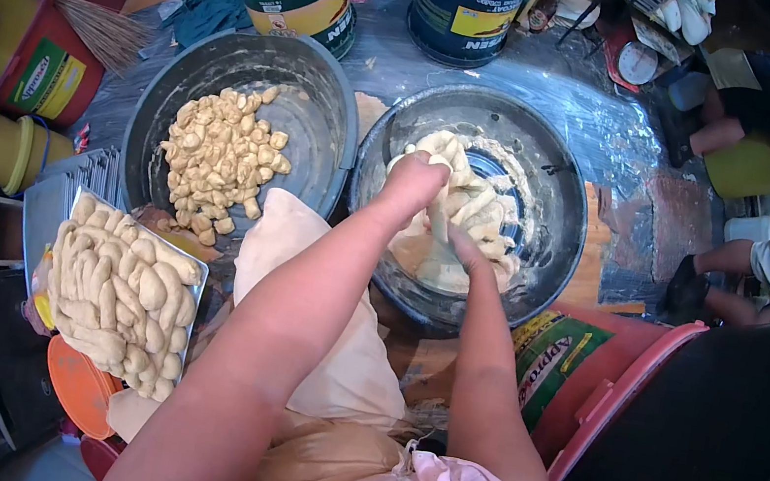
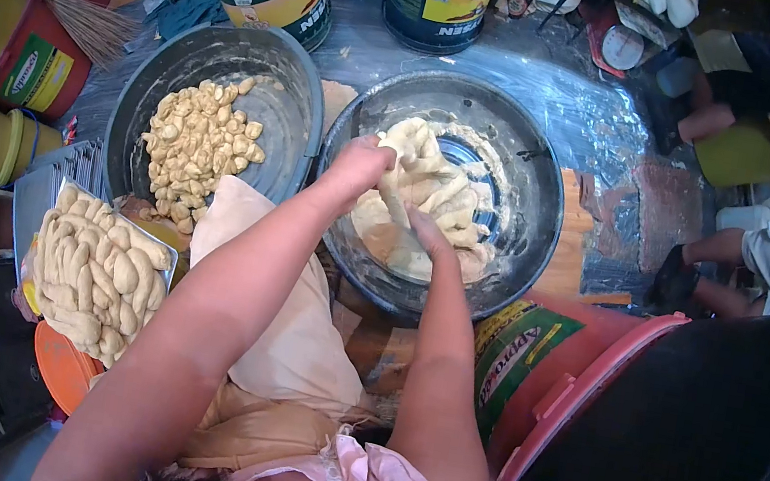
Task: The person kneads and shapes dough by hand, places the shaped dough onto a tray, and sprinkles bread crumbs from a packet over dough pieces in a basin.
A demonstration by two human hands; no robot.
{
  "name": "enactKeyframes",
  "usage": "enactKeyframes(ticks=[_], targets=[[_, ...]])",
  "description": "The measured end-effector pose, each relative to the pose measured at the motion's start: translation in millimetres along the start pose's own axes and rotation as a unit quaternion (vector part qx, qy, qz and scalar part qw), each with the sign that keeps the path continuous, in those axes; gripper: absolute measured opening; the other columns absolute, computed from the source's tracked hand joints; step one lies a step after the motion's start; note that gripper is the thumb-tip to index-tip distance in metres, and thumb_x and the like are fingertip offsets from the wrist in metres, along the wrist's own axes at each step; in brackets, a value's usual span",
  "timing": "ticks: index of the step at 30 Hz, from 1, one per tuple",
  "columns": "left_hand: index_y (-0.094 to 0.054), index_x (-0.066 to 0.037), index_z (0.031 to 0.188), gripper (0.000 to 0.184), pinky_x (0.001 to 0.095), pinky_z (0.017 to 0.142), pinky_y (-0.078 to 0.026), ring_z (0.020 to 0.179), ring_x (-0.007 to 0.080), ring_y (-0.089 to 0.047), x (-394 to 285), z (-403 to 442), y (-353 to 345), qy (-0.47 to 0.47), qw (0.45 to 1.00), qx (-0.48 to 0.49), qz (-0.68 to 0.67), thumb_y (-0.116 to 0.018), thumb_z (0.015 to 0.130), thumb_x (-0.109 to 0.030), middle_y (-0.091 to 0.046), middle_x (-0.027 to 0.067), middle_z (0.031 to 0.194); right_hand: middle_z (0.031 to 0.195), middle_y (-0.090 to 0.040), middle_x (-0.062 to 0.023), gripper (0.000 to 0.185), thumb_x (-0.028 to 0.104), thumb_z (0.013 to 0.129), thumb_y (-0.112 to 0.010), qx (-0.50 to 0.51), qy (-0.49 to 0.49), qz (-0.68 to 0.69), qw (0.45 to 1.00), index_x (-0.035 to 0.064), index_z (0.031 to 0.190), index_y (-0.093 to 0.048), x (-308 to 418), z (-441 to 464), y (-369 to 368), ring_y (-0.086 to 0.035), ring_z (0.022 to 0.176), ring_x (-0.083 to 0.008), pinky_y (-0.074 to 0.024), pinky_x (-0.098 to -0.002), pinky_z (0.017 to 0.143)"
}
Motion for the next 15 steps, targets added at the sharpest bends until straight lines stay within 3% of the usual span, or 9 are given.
enactKeyframes(ticks=[3,5,8,12,15], targets=[[-0.056,0.009,0.104,0.041,0.0374,0.072,-0.046,0.079,0.0276,-0.059,10,13,1,-0.01,0.995,-0.017,-0.094,-0.054,0.072,-0.017,-0.062,0.0198,0.09,0.124,-0.054,-0.0169,0.054,0.045,0.094,-0.046,-0.154,0.054,-0.078,0.984,0.0004,0.124,-0.054,-8,-34,9,-0.036,0.129,-0.029,-0.027,-0.0356,0.106],[-0.056,0.009,0.103,0.04,0.0371,0.072,-0.046,0.079,0.0272,-0.058,9,20,6,-0.014,0.995,-0.015,-0.094,-0.054,0.072,-0.016,-0.062,0.0195,0.091,0.12,-0.056,-0.0191,0.051,0.043,0.094,-0.046,-0.274,0.126,-0.141,0.943,0.0006,0.12,-0.057,-18,-49,25,-0.036,0.129,-0.032,-0.0271,-0.0364,0.106],[-0.056,0.008,0.099,0.035,0.0361,0.07,-0.046,0.078,0.0251,-0.057,13,15,-1,-0.001,0.991,-0.006,-0.13,-0.054,0.073,-0.016,-0.061,0.0181,0.091,0.121,-0.054,-0.0222,0.047,0.042,0.093,-0.048,-0.282,0.097,-0.18,0.937,0.002,0.115,-0.06,-13,-75,44,-0.034,0.131,-0.0345,-0.0265,-0.0386,0.106],[-0.056,0.008,0.094,0.029,0.0354,0.066,-0.046,0.075,0.0228,-0.056,4,13,6,0.008,0.984,-0.018,-0.179,-0.055,0.074,-0.014,-0.058,0.0162,0.088,0.117,-0.056,-0.0243,0.049,0.046,0.088,-0.055,-0.243,0.225,-0.226,0.916,0.0016,0.107,-0.062,48,-101,30,-0.044,0.123,-0.0368,-0.0334,-0.0418,0.101],[-0.055,0.007,0.094,0.028,0.0354,0.065,-0.046,0.074,0.0227,-0.056,-6,1,5,0.02,0.977,-0.02,-0.211,-0.055,0.075,-0.013,-0.057,0.0153,0.086,0.106,-0.061,-0.023,0.051,0.047,0.084,-0.061,-0.138,0.132,-0.351,0.917,0.0004,0.105,-0.062,67,-108,-3,-0.056,0.107,-0.0362,-0.0428,-0.0405,0.09]])
Point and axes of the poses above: each hand's wrist, its own z-axis towards the middle knuckle, its own y-axis out of the back of the hand, x = y × z, the point moved 7 cm from there along z, towards the middle knuckle
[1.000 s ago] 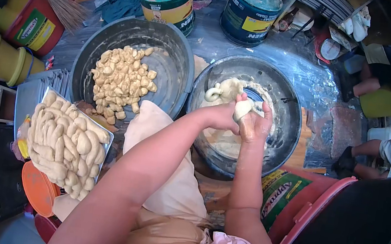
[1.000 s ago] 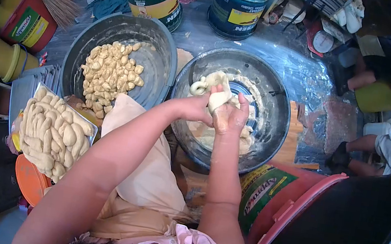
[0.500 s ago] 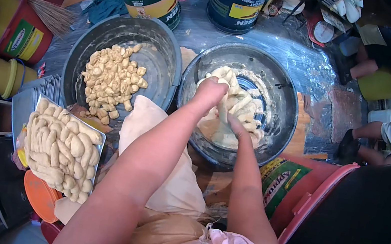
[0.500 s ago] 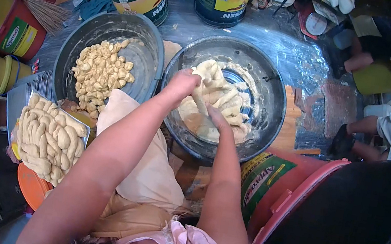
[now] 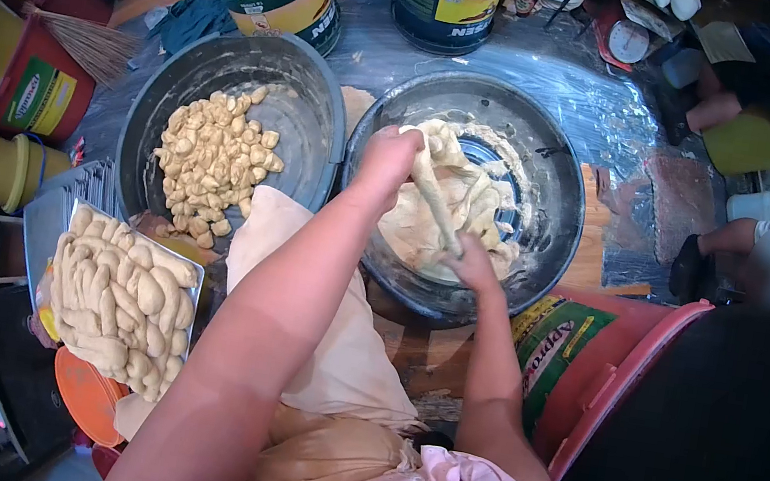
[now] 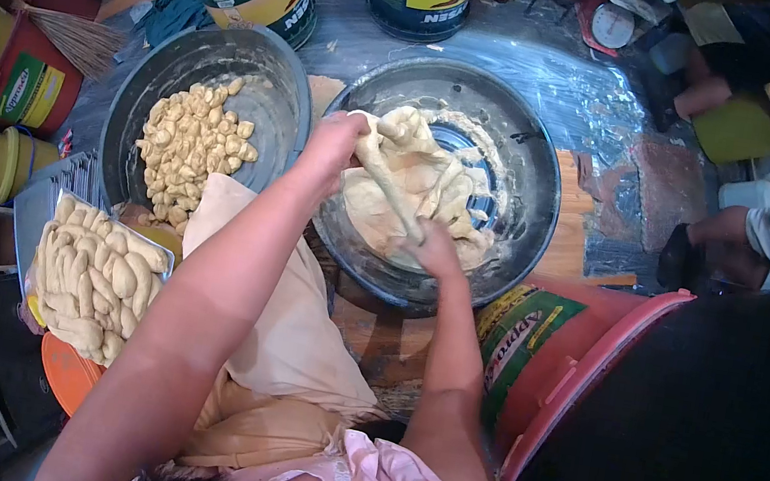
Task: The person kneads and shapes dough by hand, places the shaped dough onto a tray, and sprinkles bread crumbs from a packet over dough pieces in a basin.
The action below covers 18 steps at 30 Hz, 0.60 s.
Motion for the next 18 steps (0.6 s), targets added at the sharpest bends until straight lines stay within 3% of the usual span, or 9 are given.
enactKeyframes(ticks=[3,6,9,11,13,15,18], targets=[[-0.054,0.006,0.098,0.029,0.0355,0.066,-0.045,0.074,0.0226,-0.056,-1,1,6,0.002,0.999,0.003,0.039,-0.055,0.076,-0.014,-0.057,0.0147,0.087,0.091,-0.064,-0.0215,0.052,0.045,0.081,-0.066,0.134,-0.065,-0.013,0.989,-0.0003,0.108,-0.061,49,-6,-12,-0.062,0.088,-0.0345,-0.0474,-0.039,0.08],[-0.054,0.005,0.1,0.031,0.0355,0.068,-0.044,0.076,0.0221,-0.056,-4,1,10,-0.002,0.998,0.008,0.064,-0.056,0.076,-0.015,-0.057,0.014,0.088,0.08,-0.066,-0.0149,0.044,0.04,0.084,-0.065,0.027,-0.01,0.166,0.986,0.0005,0.103,-0.063,59,-9,-21,-0.064,0.075,-0.0285,-0.0486,-0.0369,0.074],[-0.055,0.003,0.102,0.033,0.0342,0.071,-0.044,0.079,0.0203,-0.055,-4,-2,13,0.022,0.998,0.024,0.053,-0.057,0.077,-0.019,-0.057,0.0116,0.09,0.079,-0.065,-0.0103,0.037,0.038,0.086,-0.062,-0.053,-0.103,0.347,0.931,0.0009,0.092,-0.063,66,-14,22,-0.064,0.074,-0.0209,-0.0488,-0.0339,0.073],[-0.056,-0.001,0.105,0.035,0.0338,0.077,-0.045,0.084,0.0192,-0.056,12,9,16,0.071,0.992,0.054,0.086,-0.058,0.078,-0.023,-0.058,0.0095,0.096,0.075,-0.063,-0.006,0.032,0.034,0.089,-0.059,-0.119,-0.024,0.474,0.872,0.0029,0.087,-0.061,58,-7,64,-0.062,0.073,-0.0152,-0.049,-0.0308,0.071],[-0.054,-0.001,0.113,0.044,0.0331,0.08,-0.044,0.089,0.0189,-0.055,10,-6,7,0.085,0.98,0.095,0.152,-0.059,0.078,-0.026,-0.058,0.0097,0.1,0.07,-0.059,-0.0056,0.032,0.034,0.09,-0.058,-0.173,0.038,0.559,0.81,0.0025,0.089,-0.059,62,-1,110,-0.061,0.069,-0.0166,-0.0496,-0.0316,0.071],[-0.051,-0.001,0.121,0.053,0.0327,0.083,-0.043,0.095,0.0193,-0.055,7,-14,-3,0.083,0.963,0.149,0.209,-0.061,0.077,-0.029,-0.058,0.0106,0.106,0.08,-0.059,-0.0067,0.033,0.033,0.09,-0.058,-0.176,0.089,0.6,0.776,0.0016,0.098,-0.055,75,12,146,-0.061,0.072,-0.0192,-0.05,-0.0355,0.072],[-0.04,-0.002,0.135,0.07,0.0325,0.089,-0.041,0.111,0.0212,-0.051,12,-12,-17,0.023,0.93,0.246,0.273,-0.065,0.076,-0.03,-0.054,0.0126,0.124,0.099,-0.057,-0.0108,0.039,0.034,0.09,-0.057,-0.148,0.017,0.673,0.724,-0.0004,0.109,-0.05,102,37,154,-0.06,0.087,-0.0219,-0.0499,-0.0368,0.077]])
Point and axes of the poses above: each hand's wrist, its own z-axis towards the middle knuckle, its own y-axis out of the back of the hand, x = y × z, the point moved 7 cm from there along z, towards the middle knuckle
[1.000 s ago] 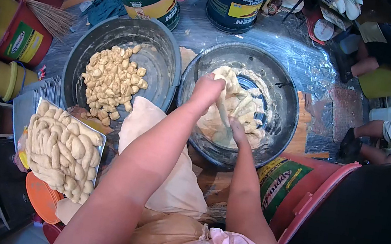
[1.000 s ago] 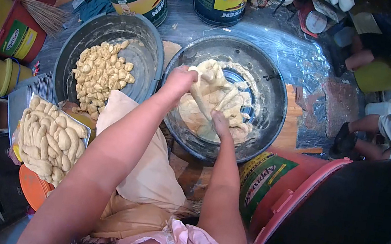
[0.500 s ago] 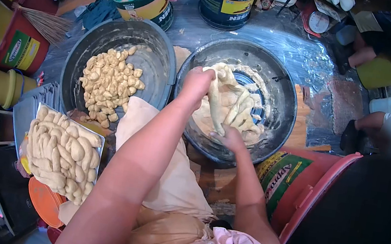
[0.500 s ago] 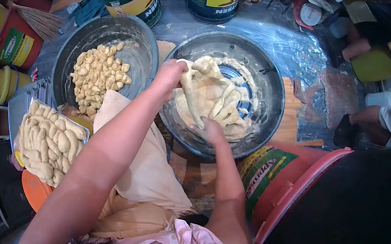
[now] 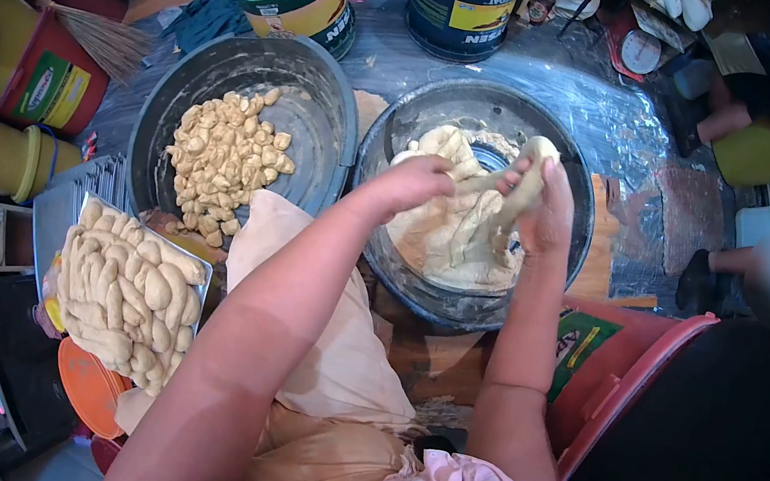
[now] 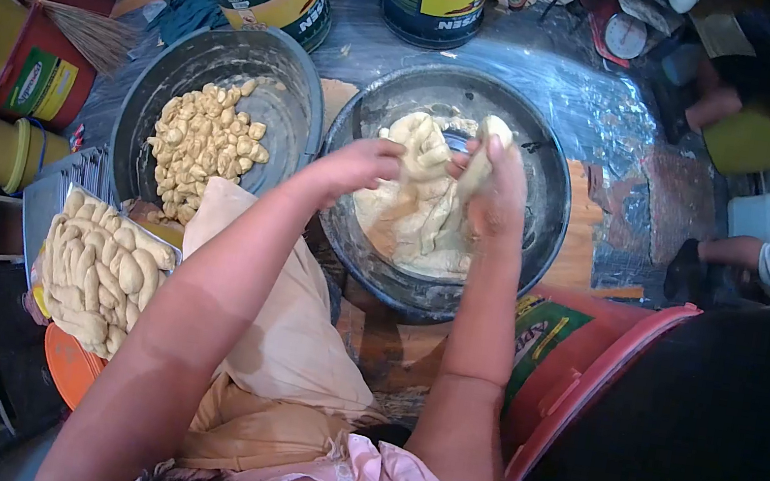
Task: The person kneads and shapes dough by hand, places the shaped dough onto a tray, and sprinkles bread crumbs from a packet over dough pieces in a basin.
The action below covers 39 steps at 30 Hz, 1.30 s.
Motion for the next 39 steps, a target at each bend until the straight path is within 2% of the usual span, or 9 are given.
enactKeyframes(ticks=[3,9,16,22,26,31,33,35,39], targets=[[-0.043,-0.001,0.133,0.066,0.0339,0.09,-0.042,0.112,0.0215,-0.051,-17,-11,-33,-0.051,0.993,0.107,0.023,-0.067,0.077,-0.026,-0.053,0.0128,0.127,0.102,-0.056,-0.0075,0.058,0.048,0.088,-0.056,0.057,-0.095,0.048,0.993,0.0002,0.12,-0.047,-27,4,-51,-0.056,0.092,-0.0186,-0.0488,-0.0367,0.082],[-0.059,0.001,0.114,0.04,0.0311,0.086,-0.044,0.1,0.0188,-0.057,5,7,-14,0.017,0.999,-0.011,-0.049,-0.063,0.08,-0.019,-0.061,0.0101,0.111,0.129,-0.046,-0.0149,0.059,0.036,0.093,-0.054,0.221,-0.114,-0.241,0.938,-0.005,0.132,-0.039,-47,1,-77,-0.05,0.11,-0.0194,-0.0394,-0.0311,0.096],[-0.057,-0.006,0.11,0.027,0.0306,0.087,-0.046,0.098,0.0157,-0.059,-10,2,-9,-0.02,0.981,-0.073,-0.18,-0.055,0.084,-0.011,-0.063,0.005,0.102,0.111,-0.059,-0.0076,0.049,0.032,0.09,-0.059,0.231,-0.083,-0.234,0.941,-0.0021,0.124,-0.053,-61,36,-24,-0.053,0.104,-0.0164,-0.0426,-0.0301,0.089],[-0.056,-0.007,0.106,0.024,0.0295,0.078,-0.047,0.089,0.0152,-0.06,4,6,8,-0.016,0.968,-0.123,-0.217,-0.047,0.084,-0.006,-0.063,0.0042,0.097,0.098,-0.061,-0.0032,0.037,0.03,0.088,-0.061,0.178,-0.127,-0.331,0.918,0.0,0.11,-0.061,-130,15,51,-0.054,0.087,-0.012,-0.0436,-0.0273,0.078],[-0.055,-0.004,0.106,0.024,0.0312,0.073,-0.048,0.086,0.0173,-0.061,2,1,15,-0.016,0.965,-0.153,-0.212,-0.048,0.084,-0.008,-0.063,0.0072,0.095,0.08,-0.061,-0.0009,0.031,0.029,0.091,-0.058,0.033,-0.001,-0.358,0.933,0.0009,0.103,-0.063,-118,24,85,-0.053,0.072,-0.008,-0.0426,-0.0241,0.065],[-0.055,-0.003,0.098,0.021,0.031,0.068,-0.045,0.08,0.0174,-0.059,2,-6,41,-0.052,0.926,-0.23,-0.295,-0.05,0.079,-0.011,-0.061,0.0077,0.084,0.086,-0.062,-0.0064,0.03,0.027,0.093,-0.055,-0.186,-0.025,-0.242,0.952,0.0015,0.109,-0.057,-101,40,173,-0.057,0.081,-0.0146,-0.0439,-0.0263,0.073],[-0.055,-0.002,0.095,0.022,0.0291,0.061,-0.04,0.072,0.0147,-0.054,6,-8,57,-0.077,0.907,-0.26,-0.321,-0.052,0.075,-0.012,-0.06,0.0083,0.077,0.109,-0.06,-0.0161,0.049,0.03,0.086,-0.064,-0.34,0.102,-0.336,0.872,-0.0015,0.121,-0.051,-93,34,246,-0.057,0.098,-0.0246,-0.0441,-0.0343,0.087],[-0.055,-0.003,0.084,0.014,0.027,0.061,-0.038,0.065,0.0137,-0.051,-6,-20,64,-0.094,0.929,-0.282,-0.219,-0.053,0.075,-0.013,-0.056,0.0057,0.071,0.122,-0.053,-0.0215,0.066,0.031,0.078,-0.072,-0.47,0.016,-0.482,0.739,-0.003,0.128,-0.045,-99,17,287,-0.053,0.108,-0.0303,-0.0402,-0.0384,0.095],[-0.054,-0.004,0.085,0.011,0.025,0.064,-0.039,0.065,0.0123,-0.051,-30,-45,66,-0.129,0.931,-0.285,-0.187,-0.055,0.078,-0.012,-0.054,0.0034,0.069,0.13,-0.045,-0.0287,0.09,0.029,0.063,-0.081,-0.416,0.11,-0.653,0.624,-0.0025,0.135,-0.038,-93,16,244,-0.049,0.117,-0.0365,-0.0367,-0.0415,0.102]])
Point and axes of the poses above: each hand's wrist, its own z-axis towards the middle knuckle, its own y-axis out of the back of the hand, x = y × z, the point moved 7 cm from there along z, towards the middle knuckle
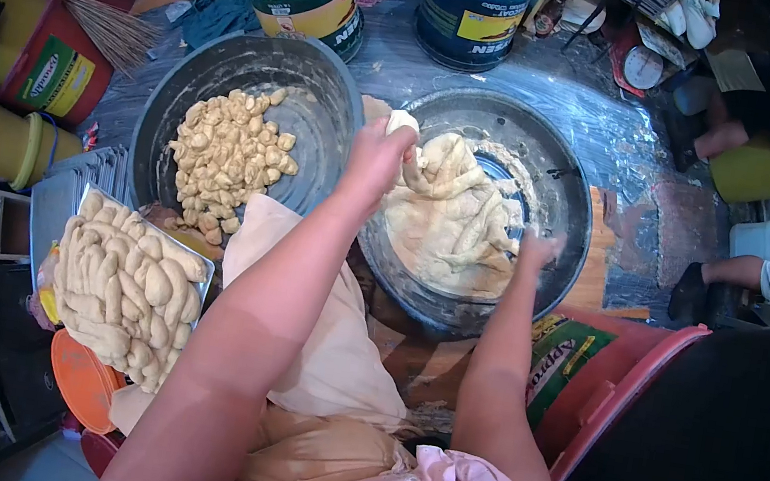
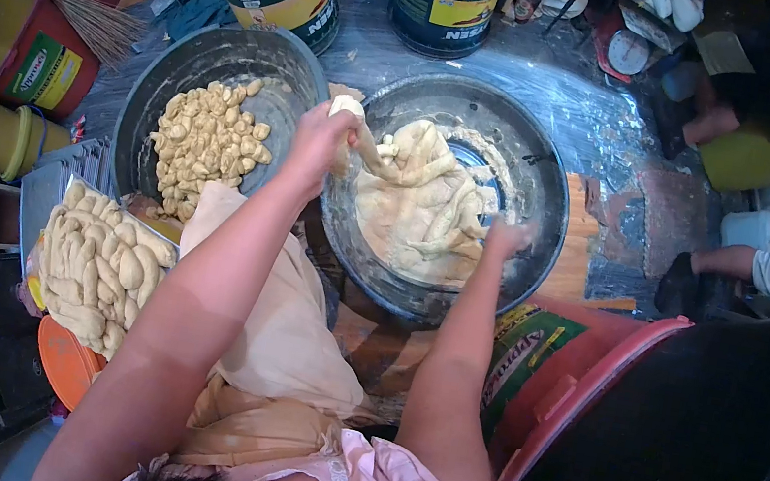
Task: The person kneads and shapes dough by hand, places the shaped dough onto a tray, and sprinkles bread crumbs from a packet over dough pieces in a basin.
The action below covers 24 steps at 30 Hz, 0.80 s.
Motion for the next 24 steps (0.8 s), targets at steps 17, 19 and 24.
enactKeyframes(ticks=[17,19,24], targets=[[-0.065,-0.003,0.098,0.034,0.0406,0.078,-0.049,0.088,0.0343,-0.064,-31,-11,3,-0.144,0.929,0.097,0.326,-0.066,0.07,-0.023,-0.065,0.0207,0.091,0.122,-0.055,-0.0114,0.037,0.016,0.092,-0.05,0.271,-0.07,0.485,0.829,0.0047,0.127,-0.047,156,-49,-111,-0.053,0.11,-0.0216,-0.0433,-0.0337,0.091],[-0.064,-0.002,0.098,0.033,0.0407,0.079,-0.049,0.089,0.0345,-0.063,-3,-15,-3,-0.044,0.865,0.202,0.458,-0.064,0.072,-0.023,-0.065,0.0211,0.093,0.12,-0.056,-0.0092,0.035,0.014,0.092,-0.051,0.269,-0.084,0.598,0.75,0.004,0.125,-0.049,172,-28,-55,-0.053,0.109,-0.0193,-0.0439,-0.032,0.09],[-0.064,-0.001,0.102,0.038,0.0426,0.083,-0.048,0.095,0.036,-0.061,52,-29,-8,0.034,0.709,0.361,0.604,-0.064,0.074,-0.027,-0.064,0.021,0.1,0.111,-0.06,-0.0069,0.032,0.01,0.084,-0.058,0.488,-0.077,0.515,0.7,0.0058,0.116,-0.057,151,-46,-3,-0.056,0.103,-0.0178,-0.0451,-0.0284,0.086]])
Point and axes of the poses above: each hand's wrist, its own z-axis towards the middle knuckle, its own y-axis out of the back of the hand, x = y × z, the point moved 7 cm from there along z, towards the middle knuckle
